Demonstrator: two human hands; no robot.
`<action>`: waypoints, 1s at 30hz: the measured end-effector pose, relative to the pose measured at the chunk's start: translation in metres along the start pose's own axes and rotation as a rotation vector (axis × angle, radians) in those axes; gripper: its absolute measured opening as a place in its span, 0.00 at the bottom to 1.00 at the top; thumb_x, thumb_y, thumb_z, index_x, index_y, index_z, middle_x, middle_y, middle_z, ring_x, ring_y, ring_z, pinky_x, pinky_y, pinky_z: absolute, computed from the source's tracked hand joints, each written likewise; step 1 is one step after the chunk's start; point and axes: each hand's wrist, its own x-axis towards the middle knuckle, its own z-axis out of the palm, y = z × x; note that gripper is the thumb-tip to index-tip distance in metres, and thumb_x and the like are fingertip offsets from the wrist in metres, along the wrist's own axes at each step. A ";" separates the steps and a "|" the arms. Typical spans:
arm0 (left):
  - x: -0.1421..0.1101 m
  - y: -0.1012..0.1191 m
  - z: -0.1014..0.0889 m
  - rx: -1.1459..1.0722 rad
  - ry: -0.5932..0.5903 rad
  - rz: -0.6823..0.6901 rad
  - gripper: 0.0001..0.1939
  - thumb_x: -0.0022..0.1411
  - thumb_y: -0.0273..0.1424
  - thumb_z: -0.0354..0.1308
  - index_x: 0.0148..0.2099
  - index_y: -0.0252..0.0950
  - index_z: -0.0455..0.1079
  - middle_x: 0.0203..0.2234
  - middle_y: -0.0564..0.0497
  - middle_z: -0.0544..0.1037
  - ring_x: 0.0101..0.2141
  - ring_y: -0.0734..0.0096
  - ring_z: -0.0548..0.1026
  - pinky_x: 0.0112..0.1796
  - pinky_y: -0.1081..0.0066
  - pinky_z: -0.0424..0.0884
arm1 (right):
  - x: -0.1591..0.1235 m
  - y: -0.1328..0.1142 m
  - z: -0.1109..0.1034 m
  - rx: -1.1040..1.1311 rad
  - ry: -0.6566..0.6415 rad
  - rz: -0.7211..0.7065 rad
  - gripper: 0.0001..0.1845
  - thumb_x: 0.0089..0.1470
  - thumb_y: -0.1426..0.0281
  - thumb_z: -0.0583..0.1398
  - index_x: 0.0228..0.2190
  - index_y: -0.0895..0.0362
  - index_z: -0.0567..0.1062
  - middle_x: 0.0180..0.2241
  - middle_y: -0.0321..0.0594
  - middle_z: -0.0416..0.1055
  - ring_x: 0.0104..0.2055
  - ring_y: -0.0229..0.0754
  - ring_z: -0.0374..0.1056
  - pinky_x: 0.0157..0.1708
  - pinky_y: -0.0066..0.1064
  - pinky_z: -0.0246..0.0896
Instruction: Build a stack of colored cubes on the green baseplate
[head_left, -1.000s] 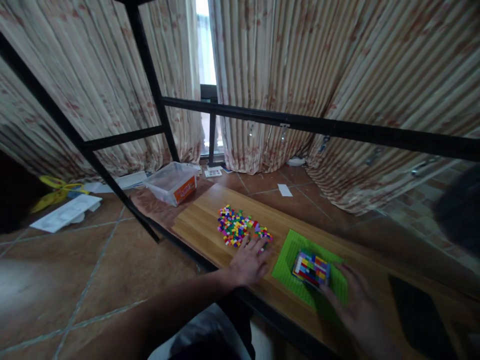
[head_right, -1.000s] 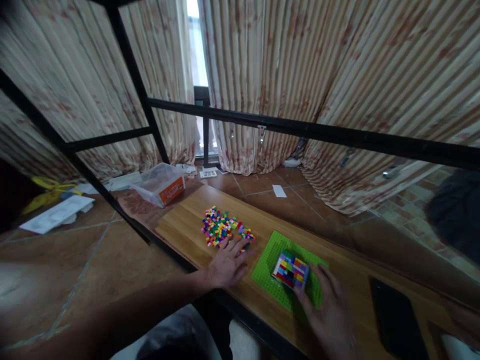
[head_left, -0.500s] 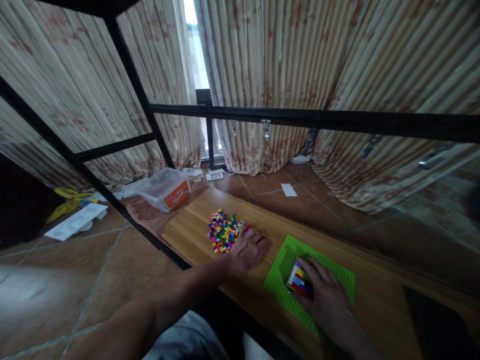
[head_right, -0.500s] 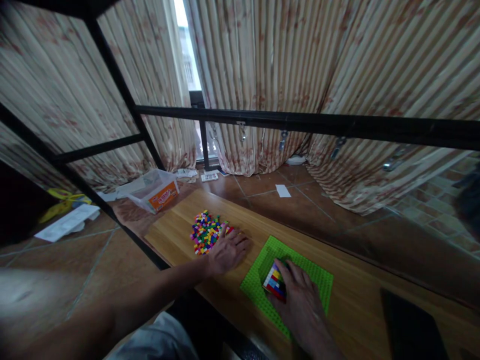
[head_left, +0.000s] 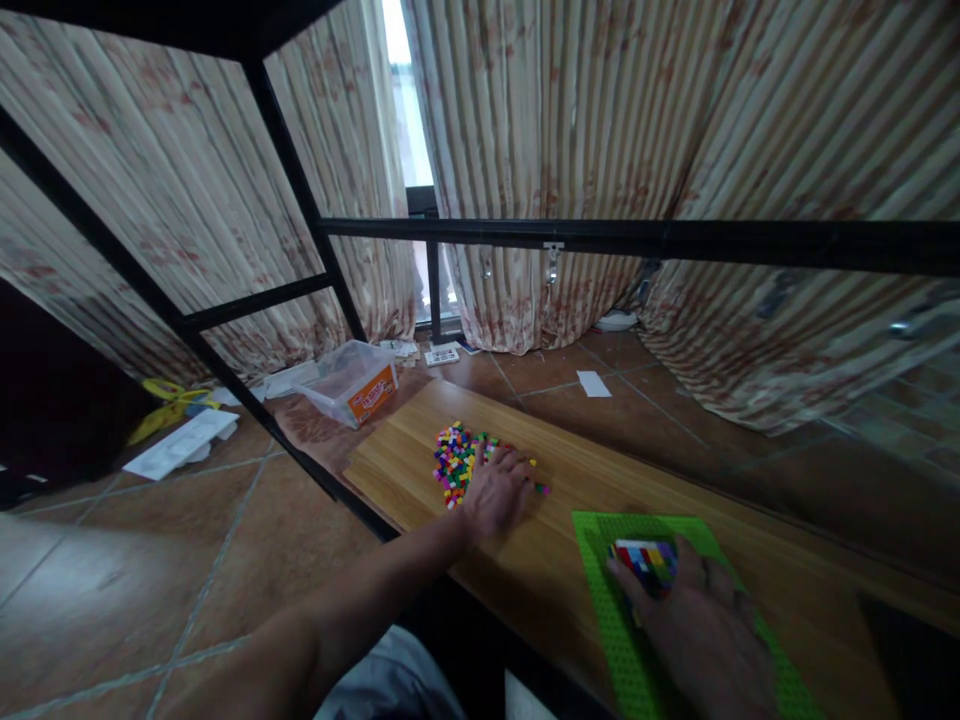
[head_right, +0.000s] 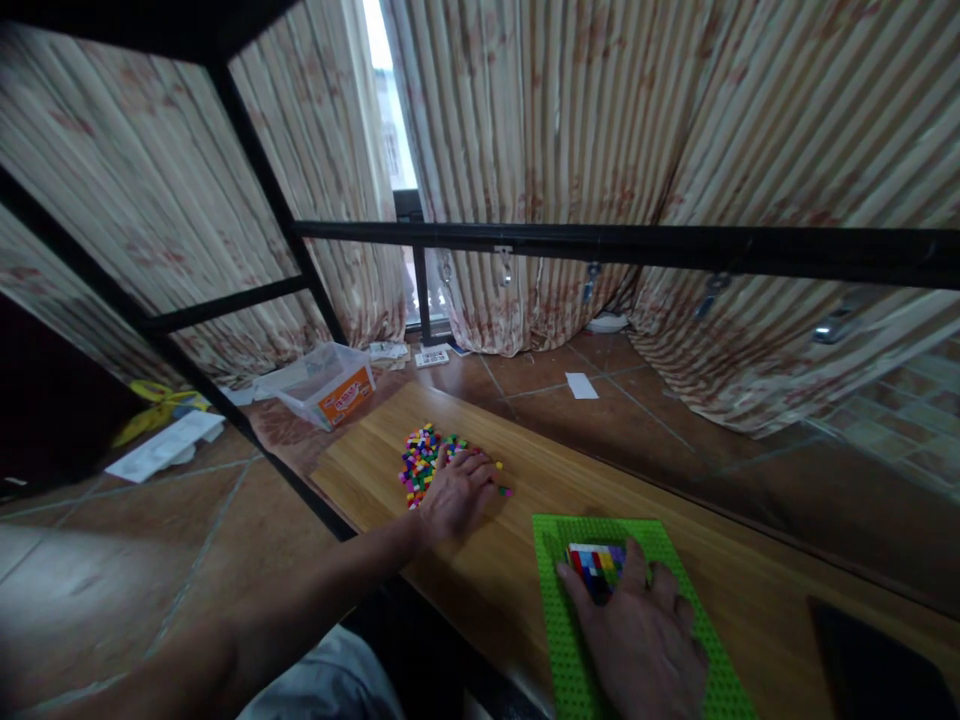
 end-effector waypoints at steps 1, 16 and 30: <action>-0.001 -0.005 -0.003 -0.009 0.016 -0.029 0.12 0.68 0.33 0.53 0.52 0.43 0.72 0.51 0.48 0.77 0.54 0.57 0.69 0.62 0.39 0.50 | 0.000 0.001 0.002 0.014 0.008 0.002 0.47 0.49 0.40 0.53 0.60 0.59 0.62 0.54 0.67 0.65 0.56 0.73 0.63 0.44 0.66 0.61; 0.020 -0.149 -0.023 -0.198 -0.055 -0.311 0.22 0.71 0.40 0.43 0.58 0.34 0.68 0.55 0.41 0.74 0.58 0.59 0.69 0.60 0.55 0.62 | 0.004 -0.016 -0.006 -0.214 0.068 -0.036 0.36 0.55 0.45 0.51 0.53 0.58 0.72 0.57 0.62 0.64 0.55 0.73 0.63 0.47 0.68 0.59; 0.013 -0.131 -0.025 -0.462 -0.101 -0.038 0.26 0.71 0.47 0.42 0.54 0.37 0.72 0.52 0.43 0.77 0.55 0.58 0.72 0.58 0.57 0.66 | 0.059 -0.111 0.065 0.086 -0.192 -0.288 0.17 0.58 0.77 0.49 0.40 0.56 0.77 0.39 0.45 0.73 0.44 0.45 0.69 0.47 0.34 0.63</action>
